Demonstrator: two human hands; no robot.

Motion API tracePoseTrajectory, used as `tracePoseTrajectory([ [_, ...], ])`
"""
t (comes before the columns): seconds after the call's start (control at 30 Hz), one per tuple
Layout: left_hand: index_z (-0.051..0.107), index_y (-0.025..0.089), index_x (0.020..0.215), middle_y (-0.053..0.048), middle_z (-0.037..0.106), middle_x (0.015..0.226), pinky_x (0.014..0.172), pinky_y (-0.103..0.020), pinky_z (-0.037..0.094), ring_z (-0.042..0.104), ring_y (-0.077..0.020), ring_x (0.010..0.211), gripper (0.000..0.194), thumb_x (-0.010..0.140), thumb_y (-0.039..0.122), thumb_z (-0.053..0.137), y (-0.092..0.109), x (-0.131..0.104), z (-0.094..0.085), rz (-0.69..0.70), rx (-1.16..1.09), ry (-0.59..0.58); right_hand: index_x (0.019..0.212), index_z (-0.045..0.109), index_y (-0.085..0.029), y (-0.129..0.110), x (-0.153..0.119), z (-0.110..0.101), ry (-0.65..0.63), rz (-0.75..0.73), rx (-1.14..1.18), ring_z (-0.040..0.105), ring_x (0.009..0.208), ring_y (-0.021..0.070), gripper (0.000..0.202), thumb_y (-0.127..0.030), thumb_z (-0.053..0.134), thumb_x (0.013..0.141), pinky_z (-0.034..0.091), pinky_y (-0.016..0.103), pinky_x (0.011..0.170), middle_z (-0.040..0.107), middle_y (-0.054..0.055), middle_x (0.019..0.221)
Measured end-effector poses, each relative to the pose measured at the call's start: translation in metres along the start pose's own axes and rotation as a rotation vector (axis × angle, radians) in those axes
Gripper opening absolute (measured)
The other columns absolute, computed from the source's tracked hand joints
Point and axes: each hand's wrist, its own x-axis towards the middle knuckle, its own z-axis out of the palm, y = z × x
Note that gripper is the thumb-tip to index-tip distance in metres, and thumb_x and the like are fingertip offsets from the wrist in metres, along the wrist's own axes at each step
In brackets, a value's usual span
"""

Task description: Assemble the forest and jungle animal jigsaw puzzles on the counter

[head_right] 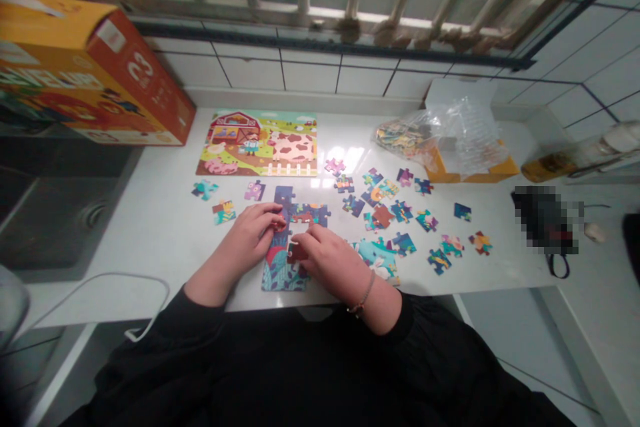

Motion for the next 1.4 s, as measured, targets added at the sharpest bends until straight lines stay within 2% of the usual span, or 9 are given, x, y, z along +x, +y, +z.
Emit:
tracePoseTrajectory([
  [0.07,0.075,0.023,0.113,-0.012,0.070,0.143,0.116,-0.057,0.055,0.065,-0.0306,0.133,0.030,0.099,0.005,0.056,0.000,-0.001,-0.001,0.015,-0.001,-0.009,0.136,0.065,-0.023,0.003,-0.001,0.000,0.027,0.003,0.044,0.072,0.114,0.0251,0.041,-0.008,0.074,0.099,0.061,0.039,0.099,0.069,0.011,0.129],
  [0.17,0.074,0.022,0.117,-0.013,0.070,0.145,0.117,-0.057,0.055,0.064,-0.0309,0.134,0.028,0.102,0.007,0.055,0.001,-0.003,-0.004,0.049,0.010,-0.025,0.122,0.070,-0.025,0.008,-0.004,-0.003,0.053,0.035,0.125,0.073,0.110,0.0228,0.025,-0.010,0.071,0.102,0.061,0.036,0.094,0.071,0.009,0.123],
  [0.33,0.072,0.023,0.123,-0.013,0.069,0.145,0.116,-0.056,0.055,0.065,-0.0309,0.133,0.028,0.105,0.011,0.054,0.008,-0.012,-0.011,0.065,0.039,-0.059,0.106,0.071,-0.024,0.014,-0.006,-0.009,0.092,0.246,0.354,0.074,0.090,0.0206,0.001,-0.024,0.069,0.105,0.059,0.034,0.082,0.079,0.005,0.101],
  [0.43,0.070,0.024,0.130,-0.014,0.068,0.148,0.118,-0.058,0.053,0.064,-0.0320,0.135,0.030,0.105,0.015,0.056,0.012,-0.018,-0.012,0.072,0.064,-0.075,0.102,0.068,-0.024,0.017,-0.005,-0.010,0.057,0.379,0.618,0.078,0.087,0.0204,0.012,-0.034,0.064,0.108,0.059,0.033,0.077,0.083,0.004,0.099],
  [0.53,0.069,0.025,0.134,-0.014,0.065,0.152,0.124,-0.061,0.049,0.061,-0.0338,0.140,0.033,0.104,0.017,0.060,0.014,-0.024,-0.009,0.065,0.110,-0.080,0.118,0.070,-0.024,0.022,-0.004,-0.007,0.046,0.440,0.751,0.077,0.083,0.0199,0.022,-0.040,0.066,0.104,0.060,0.032,0.072,0.083,0.003,0.097],
  [0.67,0.069,0.026,0.137,-0.014,0.063,0.157,0.130,-0.064,0.043,0.059,-0.0346,0.145,0.035,0.103,0.018,0.061,0.017,-0.029,0.000,0.049,0.180,-0.072,0.136,0.069,-0.024,0.027,-0.002,-0.002,0.061,0.455,0.787,0.074,0.078,0.0187,0.041,-0.043,0.068,0.100,0.060,0.032,0.070,0.080,0.001,0.093],
  [0.97,0.065,0.025,0.142,-0.015,0.061,0.159,0.132,-0.064,0.040,0.058,-0.0349,0.146,0.038,0.105,0.018,0.058,0.023,-0.032,0.009,0.030,0.257,-0.050,0.102,0.066,-0.023,0.028,0.001,0.013,0.163,0.512,0.813,0.075,0.077,0.0202,0.024,-0.044,0.075,0.093,0.061,0.034,0.072,0.081,0.004,0.089],
  [1.2,0.062,0.024,0.145,-0.016,0.061,0.159,0.131,-0.064,0.041,0.058,-0.0360,0.146,0.042,0.103,0.016,0.059,0.027,-0.033,0.016,0.021,0.294,-0.015,0.139,0.070,-0.026,0.020,0.004,0.009,0.160,0.455,0.663,0.079,0.080,0.0198,0.046,-0.032,0.072,0.093,0.064,0.033,0.074,0.080,0.002,0.097],
  [1.4,0.062,0.021,0.143,-0.017,0.061,0.158,0.131,-0.063,0.042,0.058,-0.0364,0.145,0.039,0.104,0.017,0.058,0.028,-0.032,0.016,0.023,0.292,-0.014,0.119,0.069,-0.026,0.008,0.005,0.011,0.106,0.527,0.563,0.079,0.075,0.0195,0.029,-0.025,0.073,0.091,0.060,0.031,0.069,0.079,-0.001,0.085],
])
